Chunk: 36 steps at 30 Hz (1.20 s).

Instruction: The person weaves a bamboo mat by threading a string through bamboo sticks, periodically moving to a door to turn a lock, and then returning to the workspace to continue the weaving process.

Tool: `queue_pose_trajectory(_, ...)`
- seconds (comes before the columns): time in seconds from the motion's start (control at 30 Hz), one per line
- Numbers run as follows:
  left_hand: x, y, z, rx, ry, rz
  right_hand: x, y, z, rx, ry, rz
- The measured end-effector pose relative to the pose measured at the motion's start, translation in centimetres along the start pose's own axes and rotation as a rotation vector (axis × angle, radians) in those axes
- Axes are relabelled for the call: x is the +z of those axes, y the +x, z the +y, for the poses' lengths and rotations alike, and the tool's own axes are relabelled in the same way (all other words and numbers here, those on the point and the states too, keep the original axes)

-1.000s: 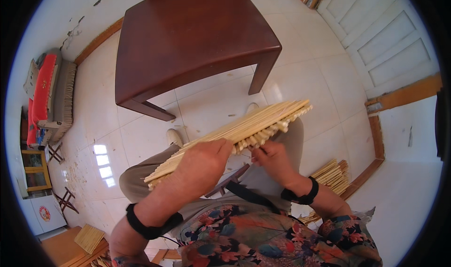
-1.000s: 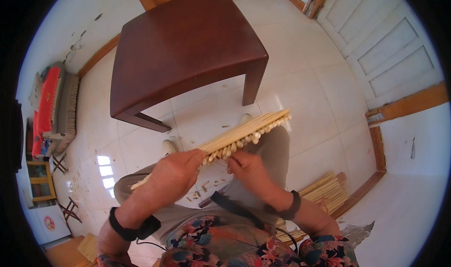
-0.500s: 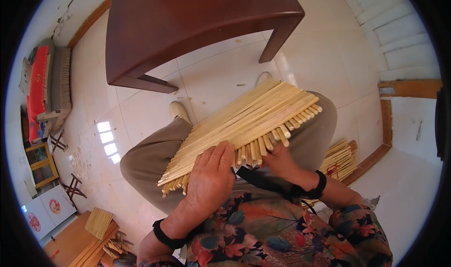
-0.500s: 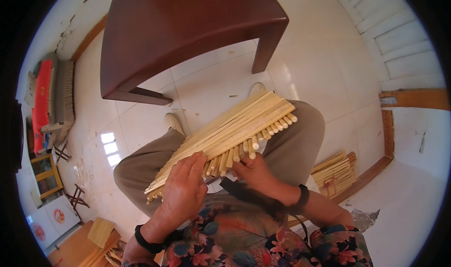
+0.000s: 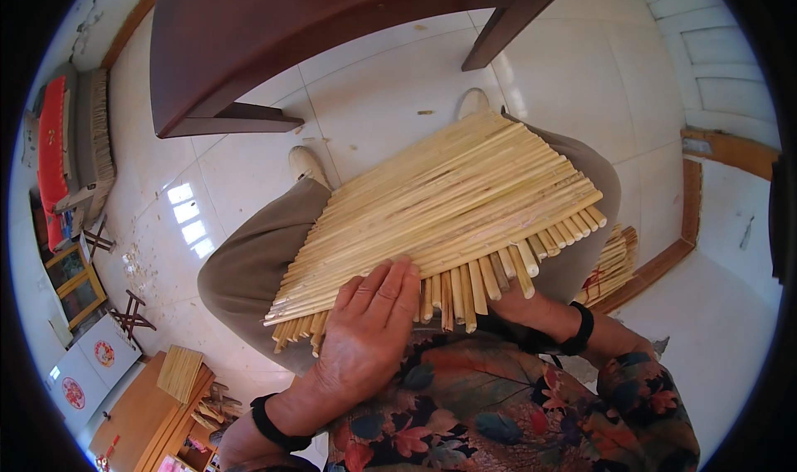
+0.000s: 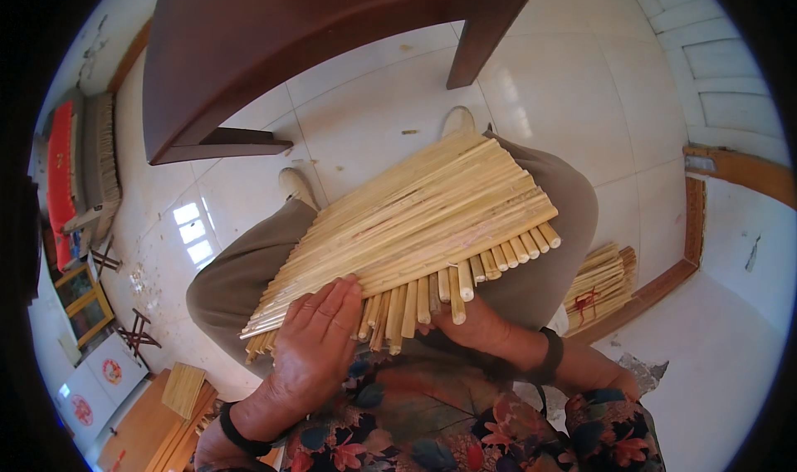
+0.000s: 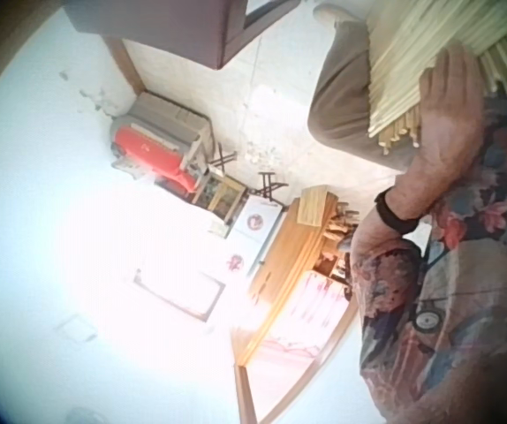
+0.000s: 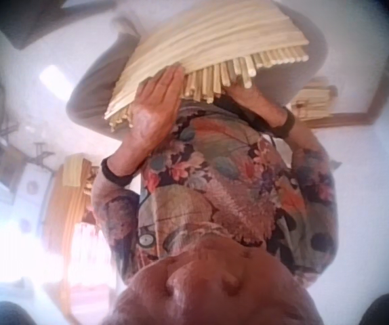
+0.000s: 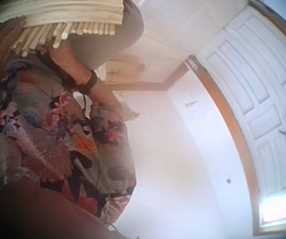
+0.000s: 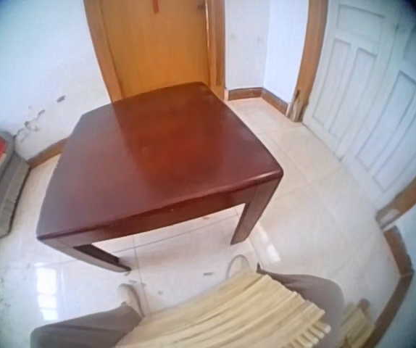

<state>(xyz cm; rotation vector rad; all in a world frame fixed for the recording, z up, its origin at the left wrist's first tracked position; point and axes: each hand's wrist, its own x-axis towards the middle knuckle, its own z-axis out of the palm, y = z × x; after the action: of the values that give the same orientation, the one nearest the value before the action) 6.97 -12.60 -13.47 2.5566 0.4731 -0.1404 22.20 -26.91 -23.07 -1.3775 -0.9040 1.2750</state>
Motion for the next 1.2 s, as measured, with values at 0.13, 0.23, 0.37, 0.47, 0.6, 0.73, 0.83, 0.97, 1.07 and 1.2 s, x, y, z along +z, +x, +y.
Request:
queue_pose_trajectory(0.13,-0.2,0.0,-0.1,0.016,-0.016,-0.030,0.4,0.0,-0.1,-0.012,0.058,-0.023)
queue_pose_trajectory(0.23,0.0,-0.1,-0.4,0.052,-0.019,-0.045,0.7,-0.2,0.5,0.087,0.427,0.025)
queue_pose_trajectory(0.37,-0.2,-0.1,-0.7,0.053,-0.009,-0.051,0.1,0.0,0.8,0.042,0.186,-0.094)
queue_pose_trajectory(0.47,-0.4,-0.2,-0.7,0.057,-0.034,-0.046,0.1,0.6,-0.7,0.055,0.130,-0.080)
queue_pose_trajectory(0.6,-0.2,-0.3,-0.8,0.066,-0.005,-0.037,-0.8,0.9,-2.7,0.397,0.157,-0.154)
queue_pose_trajectory(0.73,0.2,-0.5,-0.7,0.072,-0.009,-0.016,-0.4,0.4,-1.9,0.212,0.025,-0.124)
queue_pose_trajectory(0.83,0.2,-0.5,-0.8,0.085,-0.002,-0.006,0.0,0.1,-1.1,0.189,0.080,-0.083)
queue_pose_trajectory(0.97,0.0,-0.5,-1.0,0.085,0.004,0.003,0.2,0.9,-2.9,0.448,0.596,-0.018)
queue_pose_trajectory(1.07,0.1,-0.6,-1.0,0.082,-0.012,0.010,0.0,0.8,-2.9,0.382,0.107,-0.147)
queue_pose_trajectory(1.2,0.3,-0.6,-1.1,0.089,-0.018,0.027,1.1,0.5,-2.7,0.419,0.503,0.003)
